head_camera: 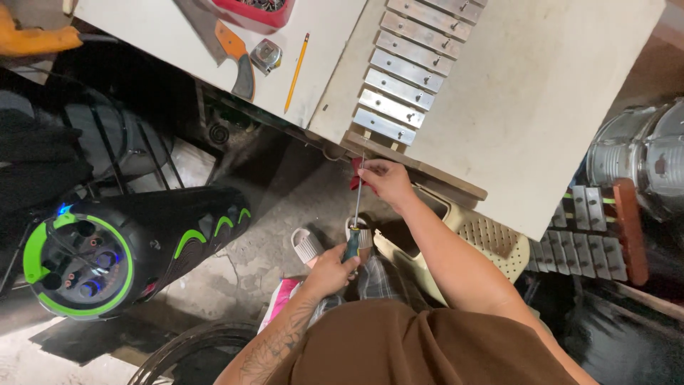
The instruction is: The person uses a screwdriver to tighten screws on a series of metal bars attached to a wooden board. They pick up screws from a red container and secure them into the metal pieces, working methodically along the assembly.
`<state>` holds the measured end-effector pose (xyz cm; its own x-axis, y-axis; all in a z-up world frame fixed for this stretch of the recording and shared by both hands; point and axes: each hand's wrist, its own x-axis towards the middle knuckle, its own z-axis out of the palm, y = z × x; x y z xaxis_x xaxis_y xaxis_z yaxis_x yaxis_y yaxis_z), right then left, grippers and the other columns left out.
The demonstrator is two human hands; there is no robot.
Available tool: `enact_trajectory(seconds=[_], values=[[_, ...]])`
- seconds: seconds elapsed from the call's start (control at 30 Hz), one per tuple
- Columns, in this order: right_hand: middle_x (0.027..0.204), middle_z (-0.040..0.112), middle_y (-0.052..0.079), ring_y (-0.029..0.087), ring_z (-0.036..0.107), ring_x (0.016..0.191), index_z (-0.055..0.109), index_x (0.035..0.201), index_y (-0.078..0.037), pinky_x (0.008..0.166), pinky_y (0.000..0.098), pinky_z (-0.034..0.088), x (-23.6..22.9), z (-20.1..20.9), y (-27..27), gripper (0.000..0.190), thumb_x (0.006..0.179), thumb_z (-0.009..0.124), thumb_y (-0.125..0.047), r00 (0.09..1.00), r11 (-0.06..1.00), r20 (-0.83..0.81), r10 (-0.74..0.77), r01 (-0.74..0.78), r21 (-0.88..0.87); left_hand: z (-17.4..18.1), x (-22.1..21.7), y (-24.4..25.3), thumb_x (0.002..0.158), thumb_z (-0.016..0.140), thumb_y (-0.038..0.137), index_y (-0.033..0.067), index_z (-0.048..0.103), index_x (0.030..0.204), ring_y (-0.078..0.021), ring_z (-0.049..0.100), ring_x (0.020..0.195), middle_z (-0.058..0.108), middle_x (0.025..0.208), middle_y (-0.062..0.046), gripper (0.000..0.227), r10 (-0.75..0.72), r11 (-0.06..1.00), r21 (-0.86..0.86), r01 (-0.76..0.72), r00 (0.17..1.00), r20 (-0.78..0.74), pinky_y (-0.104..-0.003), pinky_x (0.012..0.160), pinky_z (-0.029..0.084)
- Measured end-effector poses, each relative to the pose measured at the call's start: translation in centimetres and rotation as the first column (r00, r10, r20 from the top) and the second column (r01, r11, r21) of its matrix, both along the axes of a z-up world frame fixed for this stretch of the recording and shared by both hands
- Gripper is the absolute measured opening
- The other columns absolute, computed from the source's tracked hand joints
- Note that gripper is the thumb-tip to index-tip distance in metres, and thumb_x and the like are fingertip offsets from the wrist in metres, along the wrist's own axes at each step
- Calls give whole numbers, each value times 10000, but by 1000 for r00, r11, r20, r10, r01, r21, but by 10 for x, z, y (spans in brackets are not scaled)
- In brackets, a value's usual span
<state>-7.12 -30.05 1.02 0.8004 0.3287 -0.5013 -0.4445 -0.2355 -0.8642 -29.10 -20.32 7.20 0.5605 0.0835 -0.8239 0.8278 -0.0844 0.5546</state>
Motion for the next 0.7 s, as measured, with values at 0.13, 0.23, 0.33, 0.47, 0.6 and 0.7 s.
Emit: enact_trajectory(seconds=[0.13,0.23,0.33,0.47,0.6,0.7], values=[[897,787,39,81,716,815,820,1029,-105,733,274,588,-5,5,-1,270,791,897,-207,1000,999,9,25,-25,-48,-30,-6,0,934,687,356,41,655,1297,-206,782,683,776,773,-160,482,-4,1000,8,4,1000,-6,-282,641,627],[880,775,43,89,699,807,813,1049,-88,738,273,581,-4,8,-1,272,806,882,-188,1000,1000,-15,19,-19,-22,-52,-12,-5,918,668,317,46,674,1263,-207,787,700,776,762,-159,439,9,1000,16,-9,1000,8,-282,638,631],[850,764,39,88,686,785,809,1069,-87,720,269,574,-2,2,-1,271,819,869,-174,999,1000,-33,22,-22,-1,-13,-2,-7,898,668,361,63,665,1306,-276,744,921,769,928,-182,505,-44,994,105,42,999,17,-373,842,583],[809,767,42,89,700,760,796,1097,-90,698,231,564,-1,-11,0,276,836,848,-160,998,999,-58,8,-6,32,9,3,-7,902,671,507,145,631,1403,-348,648,1249,731,1243,-171,619,-123,964,231,129,992,-42,-456,1116,491],[800,764,14,62,661,732,790,1090,-86,681,197,529,-2,-20,2,281,834,861,-177,996,999,-92,-1,6,50,4,0,-9,874,687,514,138,645,1385,-350,671,1212,752,1190,-167,636,-127,961,241,138,990,-58,-461,1095,509],[778,771,82,123,713,623,772,1087,-36,552,210,580,-10,-23,1,295,833,859,-159,990,998,-144,-3,12,57,-25,-6,-9,856,682,532,165,665,1342,-286,721,1124,800,983,-89,609,-86,976,196,91,996,-35,-455,1067,527]])
